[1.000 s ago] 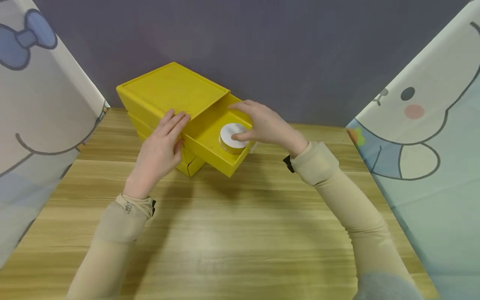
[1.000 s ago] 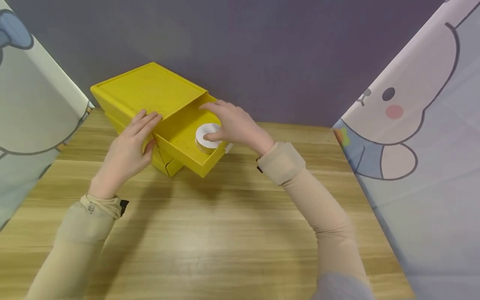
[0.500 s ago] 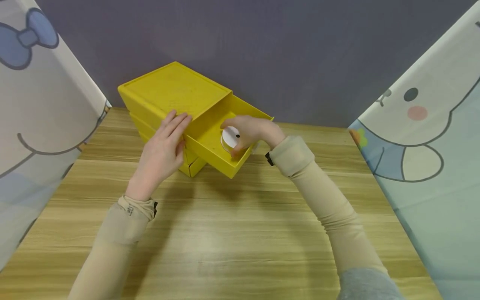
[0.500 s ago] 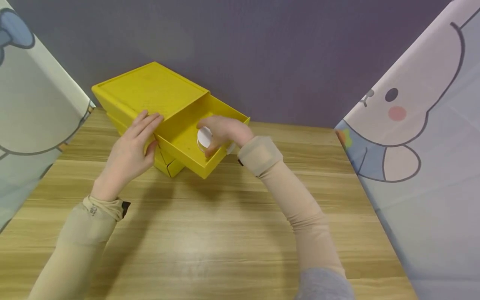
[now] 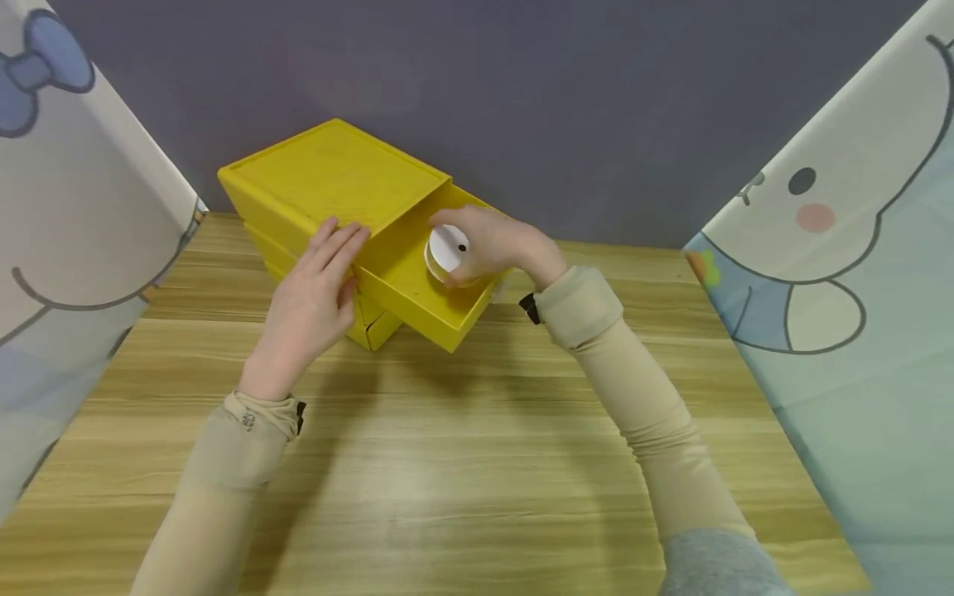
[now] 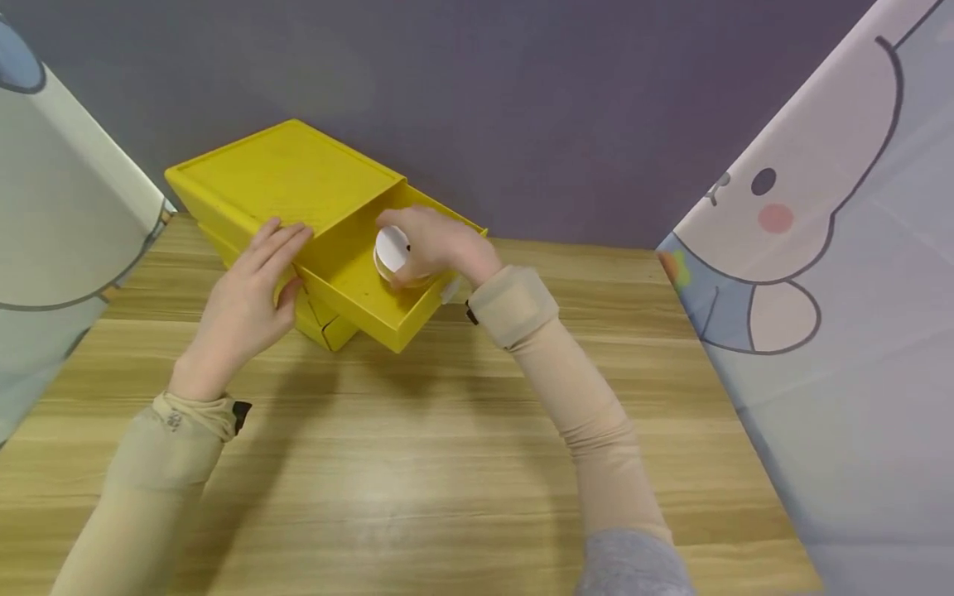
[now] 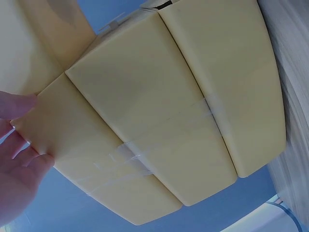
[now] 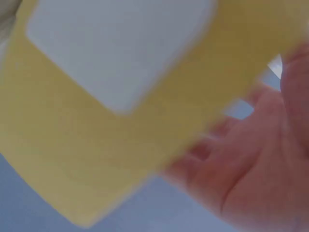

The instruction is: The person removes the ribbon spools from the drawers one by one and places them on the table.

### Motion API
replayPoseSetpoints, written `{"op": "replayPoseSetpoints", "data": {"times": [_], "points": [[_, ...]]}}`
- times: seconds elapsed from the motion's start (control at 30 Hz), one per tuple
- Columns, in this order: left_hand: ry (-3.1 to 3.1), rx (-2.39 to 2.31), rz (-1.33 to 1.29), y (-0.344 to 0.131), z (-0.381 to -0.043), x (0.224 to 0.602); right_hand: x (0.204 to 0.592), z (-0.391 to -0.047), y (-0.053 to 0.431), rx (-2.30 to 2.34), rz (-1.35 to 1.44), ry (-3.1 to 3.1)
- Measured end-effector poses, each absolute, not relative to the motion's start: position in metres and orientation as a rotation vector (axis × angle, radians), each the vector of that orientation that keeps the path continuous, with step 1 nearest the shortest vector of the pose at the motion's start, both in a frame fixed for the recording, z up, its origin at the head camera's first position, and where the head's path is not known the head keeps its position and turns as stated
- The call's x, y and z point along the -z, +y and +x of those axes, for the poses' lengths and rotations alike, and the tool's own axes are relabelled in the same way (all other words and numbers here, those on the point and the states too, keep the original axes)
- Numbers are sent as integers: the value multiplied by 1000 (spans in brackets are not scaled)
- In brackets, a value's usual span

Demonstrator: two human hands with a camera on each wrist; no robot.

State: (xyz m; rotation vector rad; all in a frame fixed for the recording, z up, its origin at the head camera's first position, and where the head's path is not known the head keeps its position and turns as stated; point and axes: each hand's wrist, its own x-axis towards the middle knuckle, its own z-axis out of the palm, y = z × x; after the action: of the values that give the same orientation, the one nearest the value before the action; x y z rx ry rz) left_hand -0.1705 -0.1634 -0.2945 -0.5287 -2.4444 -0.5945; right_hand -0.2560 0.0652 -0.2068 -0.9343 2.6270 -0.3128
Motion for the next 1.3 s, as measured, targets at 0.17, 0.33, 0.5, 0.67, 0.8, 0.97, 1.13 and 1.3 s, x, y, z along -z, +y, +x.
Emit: {"op": "replayPoseSetpoints", "data": {"times": [0.17, 0.33, 0.5, 0.67, 0.8, 0.97, 1.13, 1.3], "points": [[-2448, 607, -523, -166, -170, 293, 187, -247, 79, 473, -892, 2762], [-2457, 613, -506, -171, -168, 293, 179, -240, 92, 613, -871, 2883], [-2460, 614, -493, -175, -166, 292, 178, -236, 107, 710, -763, 2980], [-2454, 613, -482, -177, -165, 290, 183, -235, 132, 778, -581, 3066], [-2451, 608, -490, -178, -164, 290, 198, -239, 152, 786, -408, 3090], [-2464, 607, -488, -178, -163, 289, 229, -250, 173, 746, -266, 3042], [-2459, 615, -487, -179, -162, 289, 266, -264, 186, 649, -197, 2984], [-2457, 620, -490, -179, -160, 288, 295, -270, 192, 614, -187, 2931]]}}
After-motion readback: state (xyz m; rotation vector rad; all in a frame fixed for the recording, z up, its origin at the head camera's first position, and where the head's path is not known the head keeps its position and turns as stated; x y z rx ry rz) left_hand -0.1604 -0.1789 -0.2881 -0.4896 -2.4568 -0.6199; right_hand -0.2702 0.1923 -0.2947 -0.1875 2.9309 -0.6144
